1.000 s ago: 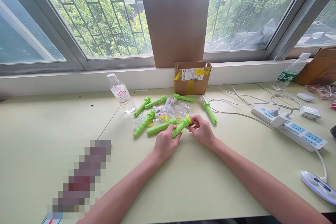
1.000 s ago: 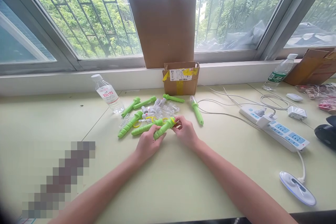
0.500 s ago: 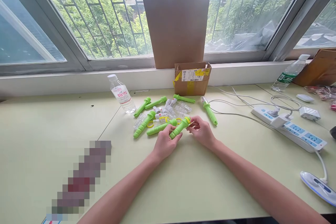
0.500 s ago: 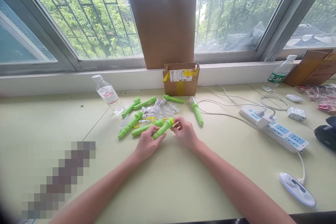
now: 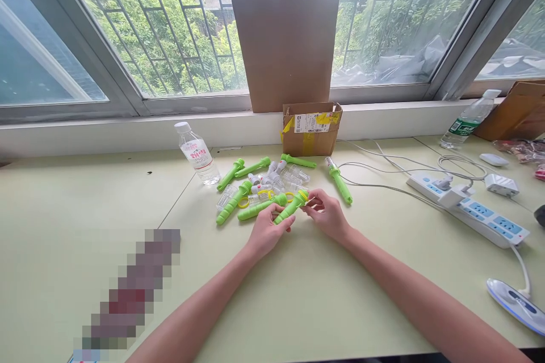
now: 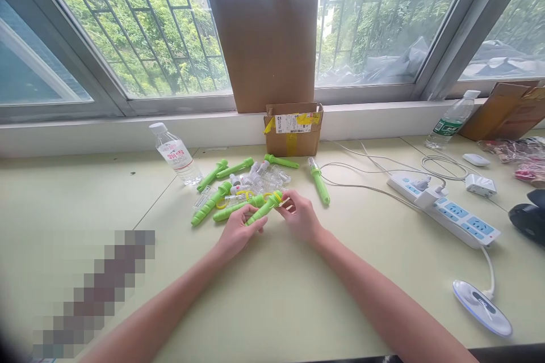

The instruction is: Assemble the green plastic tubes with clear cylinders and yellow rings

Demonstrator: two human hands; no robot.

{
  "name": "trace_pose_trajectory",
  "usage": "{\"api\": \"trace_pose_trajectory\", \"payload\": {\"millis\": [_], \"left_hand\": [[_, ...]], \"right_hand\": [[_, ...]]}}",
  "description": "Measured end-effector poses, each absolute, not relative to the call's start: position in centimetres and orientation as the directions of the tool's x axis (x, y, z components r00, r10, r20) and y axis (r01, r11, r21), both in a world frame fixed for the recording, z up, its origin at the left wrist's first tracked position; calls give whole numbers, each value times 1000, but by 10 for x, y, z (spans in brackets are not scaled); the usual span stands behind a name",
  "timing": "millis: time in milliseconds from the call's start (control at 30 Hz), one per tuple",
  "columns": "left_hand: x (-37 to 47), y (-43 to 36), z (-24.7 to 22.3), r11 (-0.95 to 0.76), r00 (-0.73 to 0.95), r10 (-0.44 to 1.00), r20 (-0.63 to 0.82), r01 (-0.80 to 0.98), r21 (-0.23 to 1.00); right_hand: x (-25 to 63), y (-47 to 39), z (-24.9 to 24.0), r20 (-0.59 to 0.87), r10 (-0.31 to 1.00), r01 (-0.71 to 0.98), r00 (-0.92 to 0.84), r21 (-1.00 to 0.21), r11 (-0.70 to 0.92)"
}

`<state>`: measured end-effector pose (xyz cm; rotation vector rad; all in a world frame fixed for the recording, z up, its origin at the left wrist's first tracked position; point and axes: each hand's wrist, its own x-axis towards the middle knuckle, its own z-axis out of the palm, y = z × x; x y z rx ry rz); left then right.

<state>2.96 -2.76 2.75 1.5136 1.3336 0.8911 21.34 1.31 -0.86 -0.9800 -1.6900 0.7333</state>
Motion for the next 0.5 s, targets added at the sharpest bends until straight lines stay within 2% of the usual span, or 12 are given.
{"api": "trace_pose_trajectory", "payload": {"millis": [200,500], "left_hand": [[28,-26,26,75,196,972,-126,250,965],[24,-23,25,59,289,948,-131,247,967]], "right_hand": [[214,12,-9,446,879,257,-165,-842,475],[214,12,-10,446,876,238,-181,-845,479]]}}
